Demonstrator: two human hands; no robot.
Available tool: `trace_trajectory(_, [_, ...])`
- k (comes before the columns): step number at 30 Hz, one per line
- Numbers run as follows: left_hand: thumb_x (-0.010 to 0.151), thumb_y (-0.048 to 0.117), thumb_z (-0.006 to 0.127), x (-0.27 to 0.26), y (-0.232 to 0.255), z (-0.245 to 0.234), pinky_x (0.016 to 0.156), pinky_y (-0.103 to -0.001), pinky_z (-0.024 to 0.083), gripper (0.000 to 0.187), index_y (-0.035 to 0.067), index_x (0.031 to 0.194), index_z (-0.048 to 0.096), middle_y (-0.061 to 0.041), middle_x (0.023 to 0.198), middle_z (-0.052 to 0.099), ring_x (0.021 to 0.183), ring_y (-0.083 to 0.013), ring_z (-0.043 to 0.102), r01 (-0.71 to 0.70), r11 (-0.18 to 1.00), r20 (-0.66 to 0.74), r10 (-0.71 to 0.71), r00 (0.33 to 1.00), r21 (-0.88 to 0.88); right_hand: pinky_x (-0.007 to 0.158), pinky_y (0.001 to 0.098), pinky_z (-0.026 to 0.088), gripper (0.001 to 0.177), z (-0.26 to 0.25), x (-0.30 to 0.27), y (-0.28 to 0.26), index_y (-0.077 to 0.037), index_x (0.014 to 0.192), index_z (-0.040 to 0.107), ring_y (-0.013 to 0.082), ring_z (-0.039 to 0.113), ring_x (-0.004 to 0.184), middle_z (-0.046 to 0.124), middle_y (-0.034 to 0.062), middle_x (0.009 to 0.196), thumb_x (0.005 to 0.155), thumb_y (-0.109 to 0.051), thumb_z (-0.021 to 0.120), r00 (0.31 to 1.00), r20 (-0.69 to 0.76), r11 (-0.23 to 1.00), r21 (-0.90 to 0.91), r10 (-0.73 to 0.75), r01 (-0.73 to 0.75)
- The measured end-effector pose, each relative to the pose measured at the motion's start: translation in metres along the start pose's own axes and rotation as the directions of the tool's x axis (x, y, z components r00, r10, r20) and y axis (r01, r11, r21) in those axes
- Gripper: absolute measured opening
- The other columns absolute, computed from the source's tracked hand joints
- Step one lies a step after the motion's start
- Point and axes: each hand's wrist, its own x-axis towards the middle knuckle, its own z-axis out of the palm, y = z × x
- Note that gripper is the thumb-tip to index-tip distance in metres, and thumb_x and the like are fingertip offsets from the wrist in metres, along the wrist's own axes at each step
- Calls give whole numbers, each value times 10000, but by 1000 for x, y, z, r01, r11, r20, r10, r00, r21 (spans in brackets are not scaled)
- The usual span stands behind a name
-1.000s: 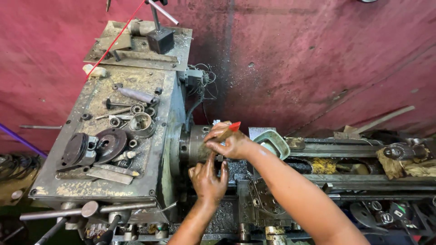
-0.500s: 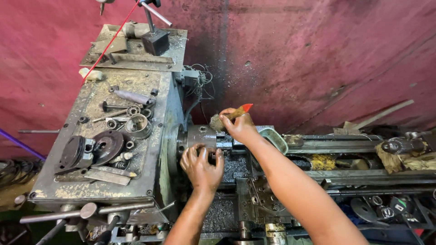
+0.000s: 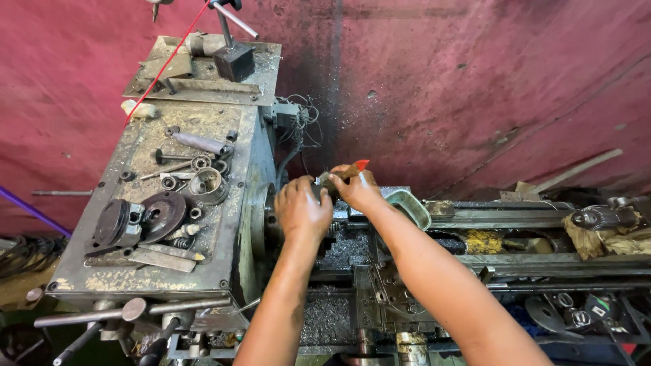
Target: The person uses a brush to clean metal shavings and debris from a cylindrical metal part mounted on a lathe. They repeatedly brush the surface and crevices of the part, occasionally dipping the brush into a small container of liquid. The person also wipes the lathe bed and surrounding area with the brush.
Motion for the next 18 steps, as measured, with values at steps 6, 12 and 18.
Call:
trace_trajectory(6, [940, 475, 546, 15, 35, -18, 1199, -625, 189, 556, 163, 1400, 507, -172, 1451, 558, 1466, -422, 385, 101, 976, 428, -177, 886, 194, 961, 428, 589, 412, -1, -15, -10, -135, 1069, 792, 331, 745, 1061, 789, 168, 983, 916, -472, 611, 983, 39, 979, -109, 179, -174])
trace_trajectory(12, [992, 369, 549, 13, 32, -8, 1201, -701, -13, 672, 103, 1567, 326, -189, 1612, 374, 1548, -436, 189, 34, 965, 521, -170, 837, 259, 1010, 524, 535, 489, -35, -18, -27, 25, 1090, 761, 401, 667, 1200, 727, 299, 1151, 880, -390, 610, 970, -4, 970, 15, 242, -242])
trace_trajectory(18, [1035, 150, 260, 6, 45, -26, 1197, -695, -53, 552, 26, 1573, 273, -194, 1630, 332, 1552, -450, 131, 102, 972, 493, -196, 848, 210, 920, 440, 601, 361, -8, -8, -11, -242, 1087, 786, 311, 708, 1126, 777, 146, 1065, 853, -485, 656, 996, 1, 995, 53, 86, -85])
